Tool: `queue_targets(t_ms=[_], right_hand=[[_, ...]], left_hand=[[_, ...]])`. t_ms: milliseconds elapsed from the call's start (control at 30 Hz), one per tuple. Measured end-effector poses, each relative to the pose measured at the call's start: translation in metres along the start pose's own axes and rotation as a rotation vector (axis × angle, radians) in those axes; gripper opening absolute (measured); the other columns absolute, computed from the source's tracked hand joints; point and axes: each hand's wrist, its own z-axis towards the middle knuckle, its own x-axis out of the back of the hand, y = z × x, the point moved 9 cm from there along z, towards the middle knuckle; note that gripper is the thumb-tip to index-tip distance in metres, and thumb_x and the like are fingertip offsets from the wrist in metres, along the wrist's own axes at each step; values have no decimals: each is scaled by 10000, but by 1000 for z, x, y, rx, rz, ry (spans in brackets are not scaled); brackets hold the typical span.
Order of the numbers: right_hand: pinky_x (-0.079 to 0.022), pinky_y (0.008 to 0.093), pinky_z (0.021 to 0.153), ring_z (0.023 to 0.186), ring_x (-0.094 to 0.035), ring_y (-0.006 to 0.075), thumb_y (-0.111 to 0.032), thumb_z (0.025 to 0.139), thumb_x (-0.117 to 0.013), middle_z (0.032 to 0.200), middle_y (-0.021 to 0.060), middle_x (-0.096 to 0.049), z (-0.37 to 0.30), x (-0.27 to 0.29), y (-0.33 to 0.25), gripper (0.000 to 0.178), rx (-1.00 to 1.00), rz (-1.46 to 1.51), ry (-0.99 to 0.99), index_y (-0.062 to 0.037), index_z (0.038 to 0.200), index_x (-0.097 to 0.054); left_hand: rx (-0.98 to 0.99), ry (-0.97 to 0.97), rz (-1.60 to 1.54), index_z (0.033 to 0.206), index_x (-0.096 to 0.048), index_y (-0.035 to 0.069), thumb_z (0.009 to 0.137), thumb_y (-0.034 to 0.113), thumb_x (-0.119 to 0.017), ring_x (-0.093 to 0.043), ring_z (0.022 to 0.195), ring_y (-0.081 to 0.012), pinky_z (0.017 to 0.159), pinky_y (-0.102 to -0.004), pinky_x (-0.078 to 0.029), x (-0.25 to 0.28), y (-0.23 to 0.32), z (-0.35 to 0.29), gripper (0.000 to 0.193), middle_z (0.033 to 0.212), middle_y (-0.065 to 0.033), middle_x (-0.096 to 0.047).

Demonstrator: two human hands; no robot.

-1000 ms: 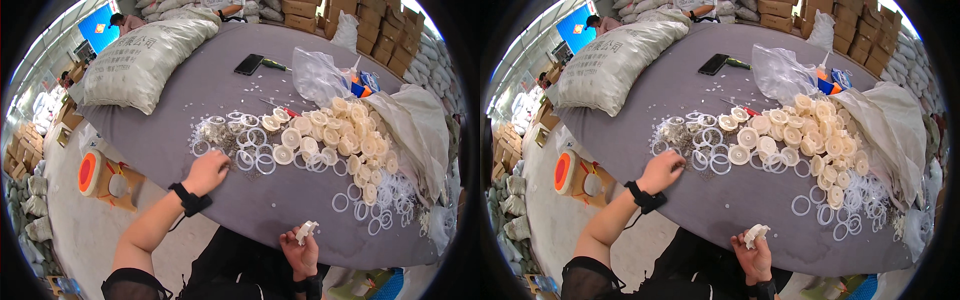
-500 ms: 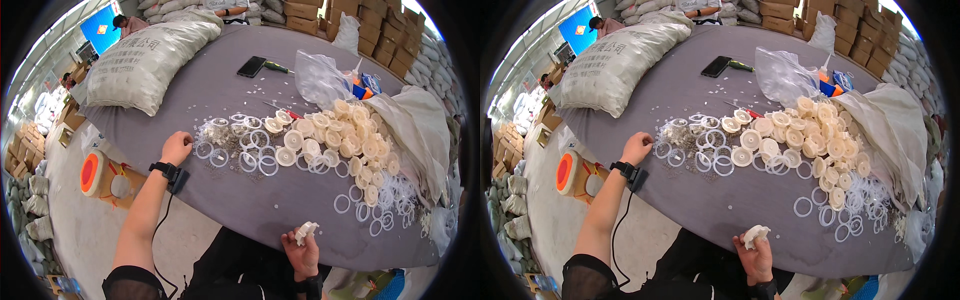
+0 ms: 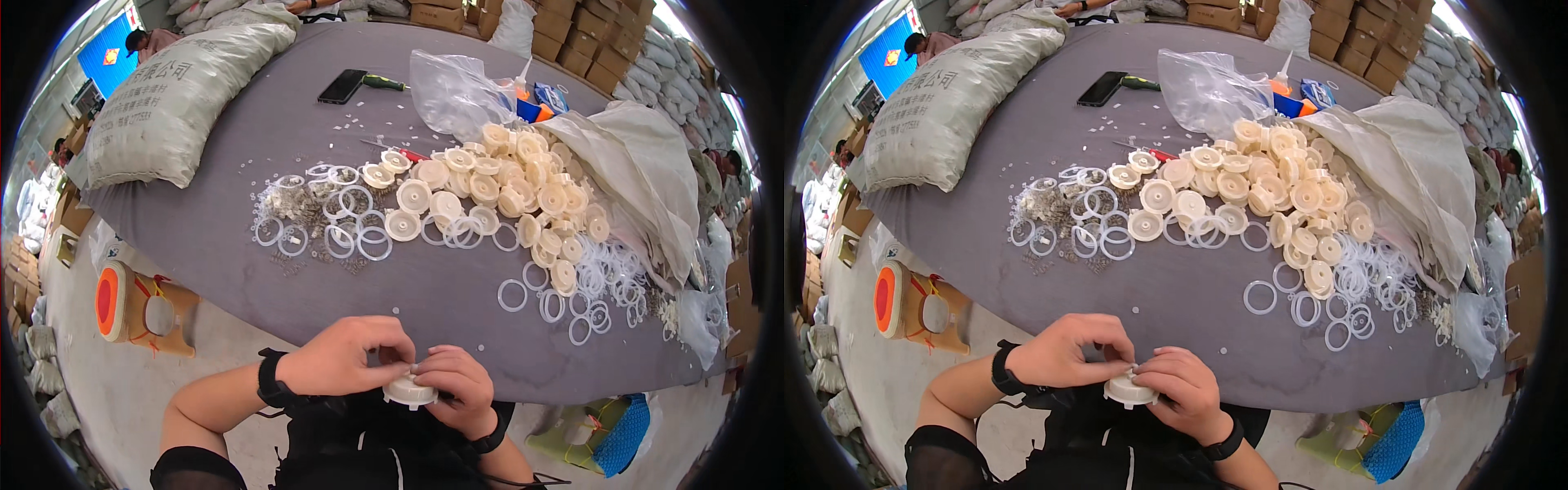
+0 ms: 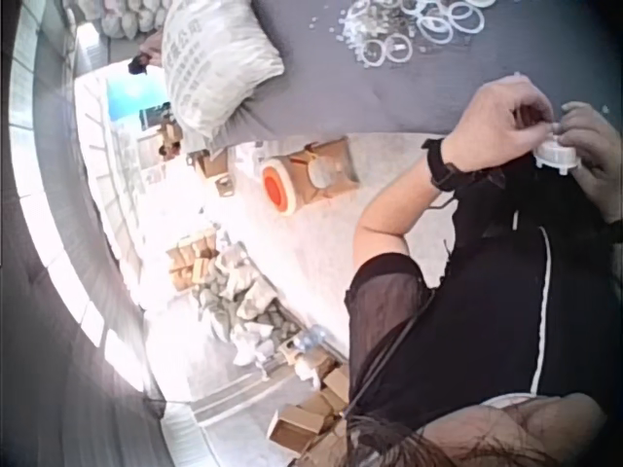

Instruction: Assembling small white plastic discs with clear plastic rings and metal components.

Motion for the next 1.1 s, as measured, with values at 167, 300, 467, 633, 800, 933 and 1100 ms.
queue_targets(t_ms=[167,300,467,633,800,933,1100], right_hand=[[-518,342,759,815,-620,233,33,590,-709,894,75,-625,-14,13,-6,300,-76,21,106,-43,876,-660],[-521,326,749,806,-624,240,33,603,-718,893,76,-616,-15,14,-4,274,-67,52,81,-39,863,-667],[-523,343,757,794,-626,236,30,606,-724,862,78,-624,-17,17,-2,273,-33,87,79,-38,864,-665],[-519,376,780,775,-625,232,19,605,-721,834,80,-632,-19,24,-4,265,-8,86,126,-28,856,-655],[-519,383,775,760,-621,234,17,590,-707,834,82,-633,-18,27,-9,278,44,-26,75,-29,858,-645],[-517,383,777,758,-619,232,15,580,-705,842,82,-633,-20,29,-13,286,39,-69,95,-35,853,-637],[-510,397,789,773,-616,239,14,576,-708,845,84,-629,-23,27,-12,289,42,-55,94,-36,846,-617]], left_hand=[[27,-193,-21,877,-621,9,771,61,-623,-598,699,-184,642,-291,-485,-23,6,4,117,794,-77,-591],[59,-233,-18,858,-644,18,791,60,-642,-589,697,-151,648,-259,-476,-29,4,4,80,786,-66,-595],[92,-272,-42,872,-657,22,795,61,-639,-599,731,-157,667,-266,-479,-34,0,5,89,801,-66,-615],[76,-252,-185,982,-654,23,785,97,-670,-592,894,-196,808,-306,-462,-37,3,-1,212,919,-82,-622],[-23,-194,-62,1046,-638,24,741,128,-736,-593,921,-221,847,-320,-453,-43,13,-10,337,1013,-99,-608],[-91,-140,10,1047,-642,45,696,154,-777,-600,879,-229,819,-322,-455,-43,7,-16,392,969,-80,-619],[-475,-18,273,980,-637,104,689,220,-778,-589,814,-195,741,-325,-441,-43,33,-23,343,924,-25,-613]])
